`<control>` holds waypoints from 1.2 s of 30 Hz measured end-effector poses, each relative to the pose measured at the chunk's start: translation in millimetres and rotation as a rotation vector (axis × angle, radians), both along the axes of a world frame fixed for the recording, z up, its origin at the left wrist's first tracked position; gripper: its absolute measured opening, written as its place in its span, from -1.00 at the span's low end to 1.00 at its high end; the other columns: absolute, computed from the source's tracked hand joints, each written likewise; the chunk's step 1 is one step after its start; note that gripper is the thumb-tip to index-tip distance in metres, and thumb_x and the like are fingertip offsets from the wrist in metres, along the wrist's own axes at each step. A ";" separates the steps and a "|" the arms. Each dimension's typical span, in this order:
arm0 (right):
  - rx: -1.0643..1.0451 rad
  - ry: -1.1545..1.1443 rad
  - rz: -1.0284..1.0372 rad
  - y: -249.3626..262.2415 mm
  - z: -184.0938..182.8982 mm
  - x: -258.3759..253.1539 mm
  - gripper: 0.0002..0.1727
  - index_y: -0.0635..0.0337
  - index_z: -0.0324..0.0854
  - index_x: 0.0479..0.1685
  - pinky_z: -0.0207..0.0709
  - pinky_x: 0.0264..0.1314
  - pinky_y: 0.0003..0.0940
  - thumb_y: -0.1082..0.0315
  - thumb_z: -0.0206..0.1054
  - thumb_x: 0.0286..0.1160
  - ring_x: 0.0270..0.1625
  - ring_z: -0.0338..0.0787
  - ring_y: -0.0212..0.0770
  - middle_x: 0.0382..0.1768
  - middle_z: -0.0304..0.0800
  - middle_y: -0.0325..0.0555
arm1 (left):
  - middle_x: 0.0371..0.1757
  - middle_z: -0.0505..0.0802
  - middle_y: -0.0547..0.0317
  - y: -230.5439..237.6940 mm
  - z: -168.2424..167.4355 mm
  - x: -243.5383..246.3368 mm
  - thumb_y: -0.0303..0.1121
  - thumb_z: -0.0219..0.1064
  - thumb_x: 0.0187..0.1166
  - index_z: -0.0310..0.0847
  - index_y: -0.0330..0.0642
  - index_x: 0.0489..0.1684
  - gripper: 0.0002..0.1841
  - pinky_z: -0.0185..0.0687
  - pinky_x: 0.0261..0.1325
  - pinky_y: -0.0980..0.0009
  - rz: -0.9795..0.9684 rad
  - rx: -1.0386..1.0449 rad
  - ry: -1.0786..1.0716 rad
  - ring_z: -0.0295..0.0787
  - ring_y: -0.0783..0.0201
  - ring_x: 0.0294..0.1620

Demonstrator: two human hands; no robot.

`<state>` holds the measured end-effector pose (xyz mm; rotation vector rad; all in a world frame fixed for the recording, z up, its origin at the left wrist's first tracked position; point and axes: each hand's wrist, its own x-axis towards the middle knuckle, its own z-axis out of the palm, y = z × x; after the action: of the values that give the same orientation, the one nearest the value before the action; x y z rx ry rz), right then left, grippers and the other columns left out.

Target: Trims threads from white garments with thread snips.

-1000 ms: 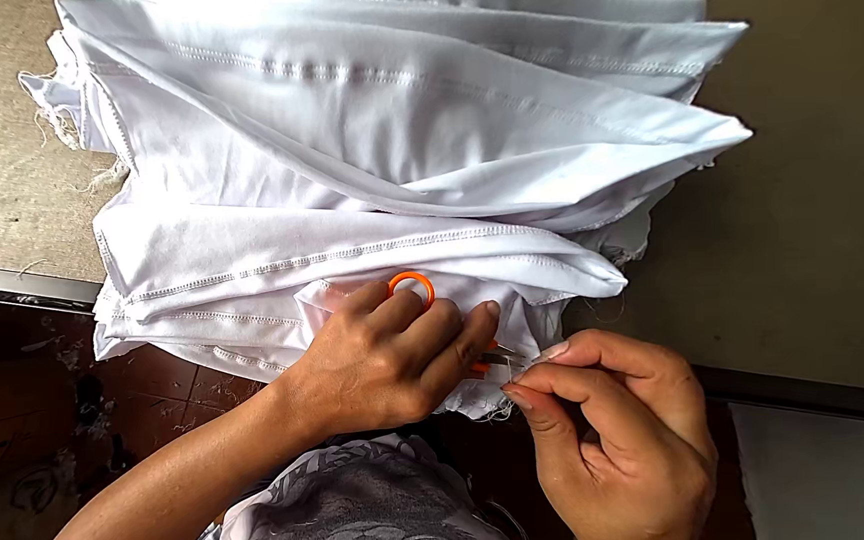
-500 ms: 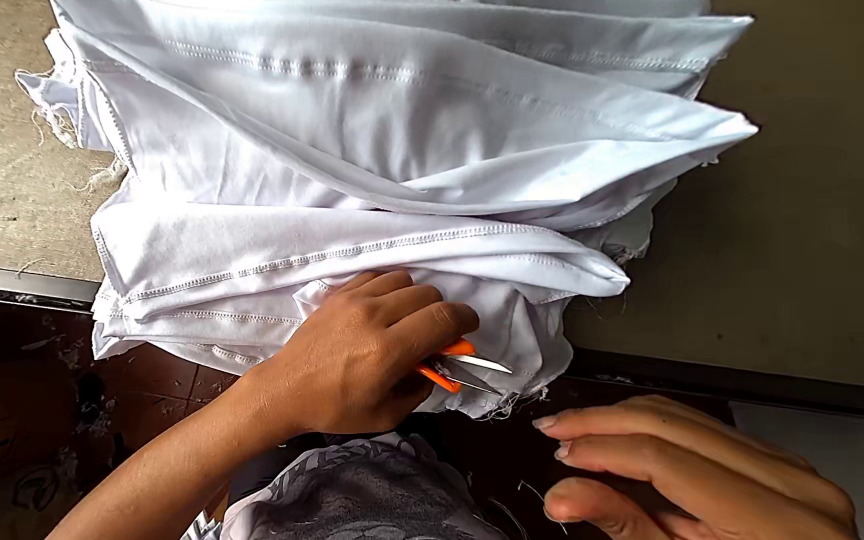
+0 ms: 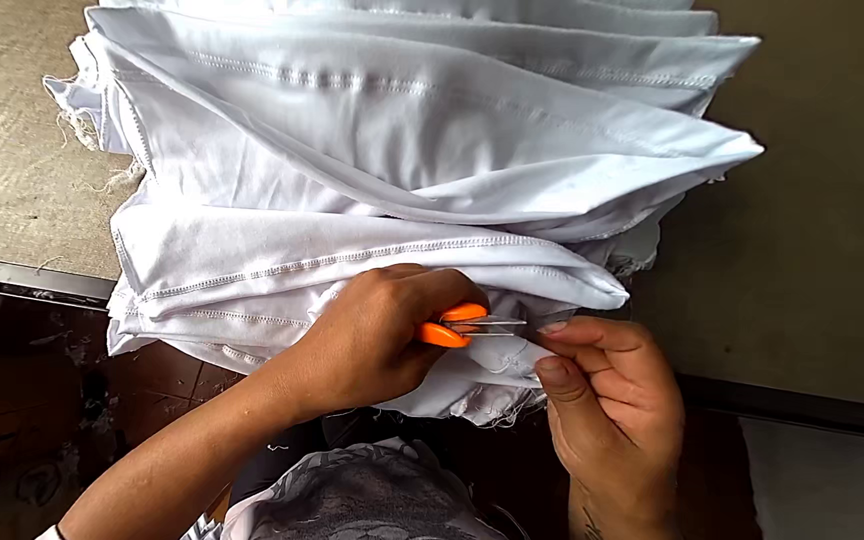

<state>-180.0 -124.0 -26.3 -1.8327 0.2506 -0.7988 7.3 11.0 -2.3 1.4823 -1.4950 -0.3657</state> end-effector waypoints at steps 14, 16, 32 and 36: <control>0.151 0.048 0.051 7.0 -3.3 1.7 -0.66 -0.12 0.54 0.39 0.73 0.10 -0.65 0.27 0.31 0.69 0.00 0.86 -0.53 -0.06 0.89 -0.47 | -0.08 0.79 0.05 -5.3 -11.0 -4.7 -0.38 0.47 0.45 0.91 -0.22 -0.09 -0.80 0.60 -0.12 0.47 -0.039 -0.172 -0.256 0.70 0.30 -0.09; 0.147 0.057 0.052 6.5 -4.4 2.4 -0.60 -0.13 0.53 0.47 0.73 0.13 -0.63 0.25 0.32 0.68 0.01 0.87 -0.52 -0.04 0.90 -0.47 | -0.17 0.84 0.05 -8.6 -14.5 -9.2 -0.45 0.39 0.47 0.90 -0.20 -0.27 -0.86 0.62 -0.09 0.38 0.005 -0.242 -0.335 0.76 0.23 -0.09; 0.249 0.021 0.046 0.4 -3.7 2.2 -0.62 -0.09 0.60 0.42 0.71 0.12 -0.63 0.26 0.34 0.66 -0.04 0.85 -0.54 -0.07 0.90 -0.45 | -0.13 0.88 0.07 19.5 -7.9 2.7 -0.27 0.36 0.65 0.82 -0.18 0.02 -0.78 0.46 0.01 0.25 0.213 -0.158 -0.526 0.71 0.16 -0.04; 0.249 0.029 0.033 1.1 -2.6 1.7 -0.62 -0.10 0.60 0.43 0.71 0.13 -0.63 0.24 0.34 0.66 -0.03 0.86 -0.53 -0.05 0.90 -0.44 | -0.03 0.91 0.08 16.6 -10.1 -1.6 -0.40 0.34 0.64 0.85 -0.14 0.10 -0.78 0.37 0.16 0.17 0.258 -0.220 -0.666 0.72 0.14 0.06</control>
<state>-178.2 -122.9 -28.9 -1.6106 0.3231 -0.6868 5.6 27.6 -12.5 1.6724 -1.7418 0.4822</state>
